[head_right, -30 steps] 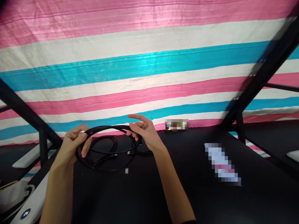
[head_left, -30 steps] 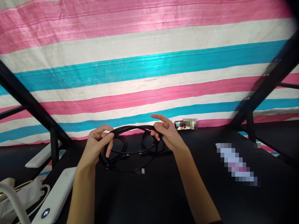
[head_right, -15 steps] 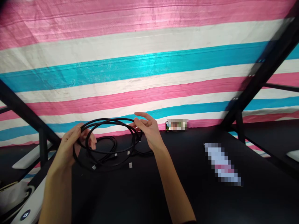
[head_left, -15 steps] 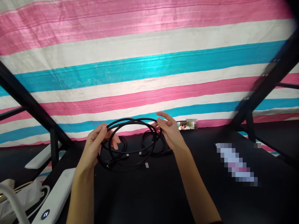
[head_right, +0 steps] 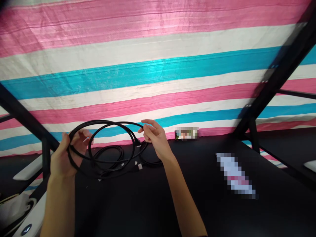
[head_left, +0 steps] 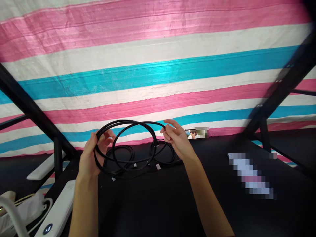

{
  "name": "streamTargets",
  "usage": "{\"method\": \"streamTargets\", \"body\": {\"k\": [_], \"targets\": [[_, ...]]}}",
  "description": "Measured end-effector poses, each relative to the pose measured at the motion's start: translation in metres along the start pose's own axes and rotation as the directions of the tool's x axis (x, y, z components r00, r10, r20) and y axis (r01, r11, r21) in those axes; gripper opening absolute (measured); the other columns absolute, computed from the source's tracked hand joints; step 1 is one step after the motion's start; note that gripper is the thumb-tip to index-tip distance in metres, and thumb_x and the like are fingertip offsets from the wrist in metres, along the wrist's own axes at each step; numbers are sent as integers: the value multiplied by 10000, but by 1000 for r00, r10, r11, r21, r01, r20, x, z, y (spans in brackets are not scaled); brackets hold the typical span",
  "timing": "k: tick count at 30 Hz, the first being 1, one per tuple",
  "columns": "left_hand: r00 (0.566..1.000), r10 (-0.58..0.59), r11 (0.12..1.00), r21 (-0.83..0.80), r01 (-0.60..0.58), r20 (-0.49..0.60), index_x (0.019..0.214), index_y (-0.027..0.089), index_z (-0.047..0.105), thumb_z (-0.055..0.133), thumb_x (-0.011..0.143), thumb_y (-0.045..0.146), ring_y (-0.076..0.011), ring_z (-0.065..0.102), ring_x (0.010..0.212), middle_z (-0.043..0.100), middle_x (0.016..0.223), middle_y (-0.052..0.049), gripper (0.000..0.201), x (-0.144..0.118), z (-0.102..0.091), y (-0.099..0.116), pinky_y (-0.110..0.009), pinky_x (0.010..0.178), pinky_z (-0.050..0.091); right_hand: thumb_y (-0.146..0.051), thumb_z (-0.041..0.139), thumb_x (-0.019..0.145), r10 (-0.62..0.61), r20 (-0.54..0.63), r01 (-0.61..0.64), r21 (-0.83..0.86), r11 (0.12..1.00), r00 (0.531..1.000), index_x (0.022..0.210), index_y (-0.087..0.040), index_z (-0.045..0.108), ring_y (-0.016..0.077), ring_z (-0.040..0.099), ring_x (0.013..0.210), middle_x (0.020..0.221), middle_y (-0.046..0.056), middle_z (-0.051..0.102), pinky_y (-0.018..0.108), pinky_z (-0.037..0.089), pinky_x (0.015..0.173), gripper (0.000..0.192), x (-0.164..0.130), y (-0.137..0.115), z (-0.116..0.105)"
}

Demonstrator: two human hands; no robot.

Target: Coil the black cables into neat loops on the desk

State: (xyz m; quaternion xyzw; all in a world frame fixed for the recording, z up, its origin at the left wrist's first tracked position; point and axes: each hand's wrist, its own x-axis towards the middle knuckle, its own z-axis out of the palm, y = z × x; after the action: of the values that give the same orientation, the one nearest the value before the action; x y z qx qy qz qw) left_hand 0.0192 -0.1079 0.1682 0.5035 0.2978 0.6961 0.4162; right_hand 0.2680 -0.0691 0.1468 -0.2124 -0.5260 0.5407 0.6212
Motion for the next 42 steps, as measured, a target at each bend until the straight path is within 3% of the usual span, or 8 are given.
{"method": "streamTargets", "body": {"k": [5,12,16,19,29,32,36,42], "targets": [[994,108,994,-12,-107,14,548,181,557,613,787,521,-162,534,750,564,729,-43,419,-1,6,1,-255,690,473,-378,650,821,-35,-46,30,-97,995,998,953,-233,653,57,346,502,747,2,615,208,260,423,196,3,5,-1],[1000,6,995,101,-4,-16,812,188,701,676,753,500,-155,574,792,631,825,-38,319,-4,9,-9,-244,750,460,-396,636,830,35,74,-16,-241,970,997,1056,-241,684,89,474,558,709,-2,615,232,421,525,278,0,0,-1],[994,-59,966,257,33,96,670,168,662,627,809,463,-192,593,938,622,977,-66,327,-7,12,-15,-243,812,446,-422,625,835,60,77,-31,-333,942,995,982,-252,722,92,469,560,708,4,608,215,357,483,245,-3,1,4],[986,-83,949,314,34,143,574,161,604,594,839,443,-211,579,1014,604,1042,-76,387,-8,15,-16,-242,835,439,-420,624,834,27,70,-1,-346,938,997,940,-252,719,129,546,684,759,17,630,229,402,561,220,-4,3,6],[983,-140,954,283,103,115,700,166,657,592,838,442,-192,599,863,640,883,-66,315,-8,21,-25,-242,697,460,-281,582,857,-181,116,215,-524,824,977,776,-218,668,177,574,792,791,26,638,307,426,765,134,-6,0,22],[990,-86,961,271,53,112,684,160,670,573,854,441,-194,586,942,646,925,-69,342,-5,21,-23,-248,807,443,-318,541,884,-210,31,200,-464,863,977,808,-222,644,160,569,801,807,16,636,290,425,778,160,-2,5,16],[998,-34,982,183,44,-57,767,183,706,625,820,426,-178,586,960,656,971,-54,262,4,6,-18,-243,796,444,-461,558,864,-263,-215,208,-251,946,940,778,-231,575,106,503,687,746,-16,552,243,419,676,246,6,3,-3],[957,25,996,90,2,-291,683,178,653,663,782,404,-128,612,792,616,851,-15,248,14,-27,-4,-204,630,454,-508,747,662,-302,-527,319,-62,946,794,780,-232,474,48,300,479,654,-79,357,170,238,421,406,9,-27,-48]]}}
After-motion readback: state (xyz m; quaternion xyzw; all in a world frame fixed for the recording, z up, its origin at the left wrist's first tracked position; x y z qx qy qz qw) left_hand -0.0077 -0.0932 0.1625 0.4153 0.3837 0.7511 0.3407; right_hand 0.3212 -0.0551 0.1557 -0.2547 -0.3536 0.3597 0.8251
